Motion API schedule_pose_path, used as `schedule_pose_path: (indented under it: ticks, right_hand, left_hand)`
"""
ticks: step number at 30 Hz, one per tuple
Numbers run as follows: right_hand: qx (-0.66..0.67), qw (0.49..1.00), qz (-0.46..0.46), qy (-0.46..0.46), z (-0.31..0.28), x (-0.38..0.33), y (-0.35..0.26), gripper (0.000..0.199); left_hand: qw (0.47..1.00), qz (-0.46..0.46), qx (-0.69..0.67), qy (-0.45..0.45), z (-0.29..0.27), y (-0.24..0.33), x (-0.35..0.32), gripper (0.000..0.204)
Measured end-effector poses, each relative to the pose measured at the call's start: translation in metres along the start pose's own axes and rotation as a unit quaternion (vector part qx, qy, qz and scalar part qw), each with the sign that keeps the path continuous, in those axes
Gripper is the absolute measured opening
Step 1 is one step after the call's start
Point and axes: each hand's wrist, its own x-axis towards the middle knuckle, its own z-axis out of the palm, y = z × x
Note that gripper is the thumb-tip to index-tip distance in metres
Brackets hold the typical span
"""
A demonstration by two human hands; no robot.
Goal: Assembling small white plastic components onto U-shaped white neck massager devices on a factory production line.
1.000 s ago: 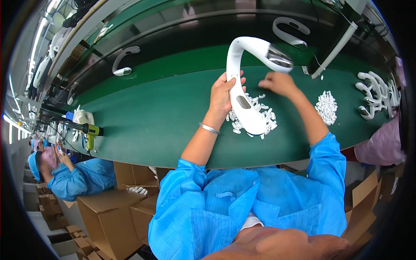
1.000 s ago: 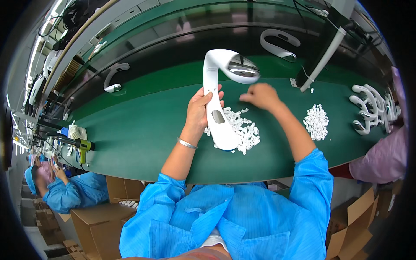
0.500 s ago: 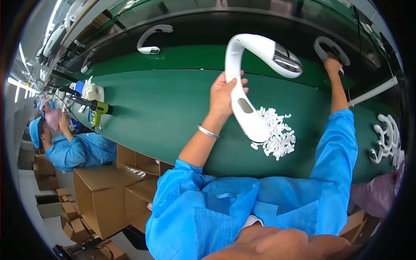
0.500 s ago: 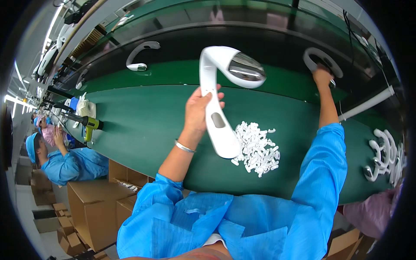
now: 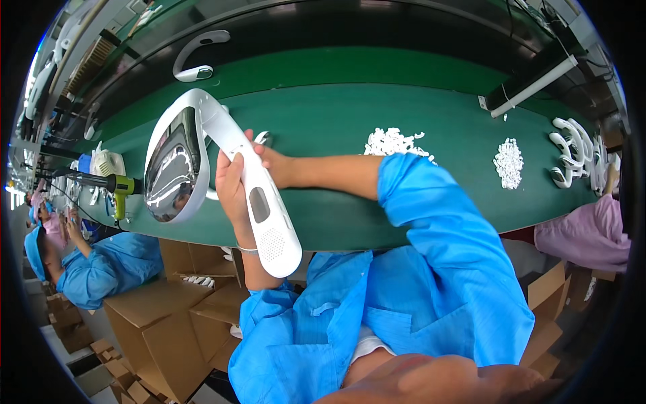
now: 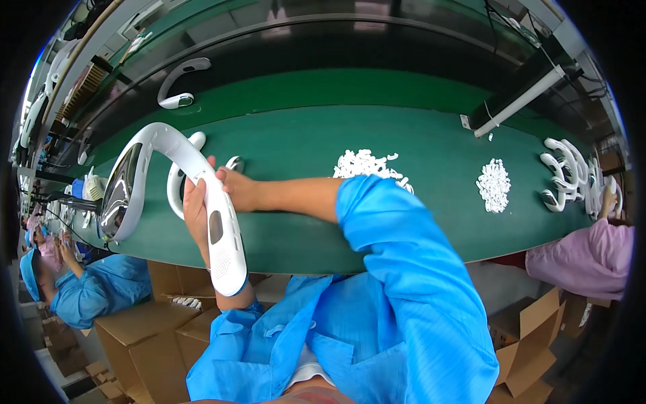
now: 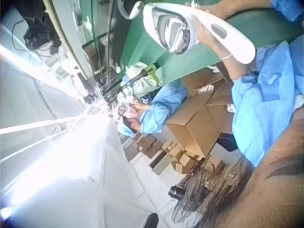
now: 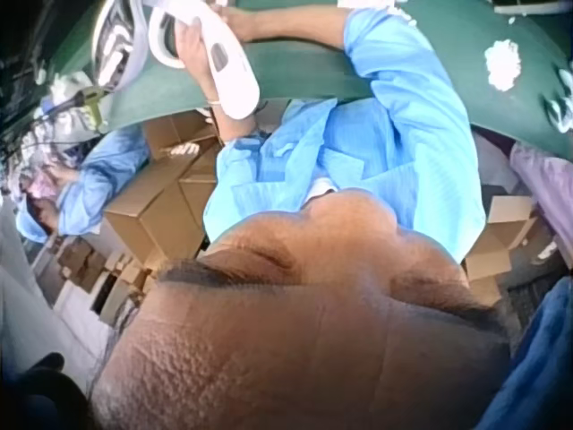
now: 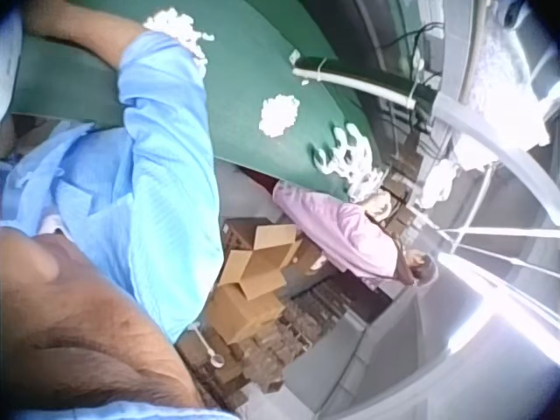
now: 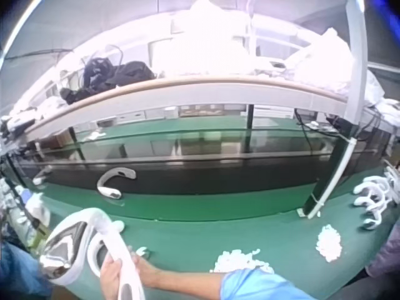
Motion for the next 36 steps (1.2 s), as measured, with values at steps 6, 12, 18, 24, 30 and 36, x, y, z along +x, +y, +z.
schedule_pose_path:
  ticks: [6, 12, 18, 24, 30, 36]
  right_hand:
    - [-0.208, 0.97, 0.097, -0.082, -0.109, -0.049, -0.023, 0.02]
    - [-0.143, 0.883, 0.444, 0.054, -0.249, -0.186, -0.008, 0.028]
    - [-0.193, 0.926, 0.323, -0.03, -0.225, -0.197, 0.005, 0.021]
    - [-0.067, 0.921, 0.379, 0.066, -0.234, -0.204, -0.006, 0.014]
    - [0.193, 0.845, 0.46, 0.193, -0.247, -0.225, -0.001, 0.007]
    - [0.334, 0.785, 0.448, 0.267, -0.253, -0.224, -0.026, 0.006]
  left_hand:
    - [0.999, -0.031, -0.025, -0.006, -0.007, -0.017, -0.016, 0.035]
    - [0.991, -0.124, -0.009, -0.039, 0.032, -0.062, -0.019, 0.035]
    - [0.971, -0.223, -0.04, -0.079, 0.07, -0.113, -0.022, 0.038]
    - [0.971, -0.224, -0.015, -0.085, 0.079, -0.128, -0.025, 0.042]
    - [0.934, -0.352, -0.052, -0.017, 0.095, -0.143, -0.013, 0.033]
    - [0.911, -0.394, -0.121, 0.002, 0.107, -0.148, 0.007, 0.021]
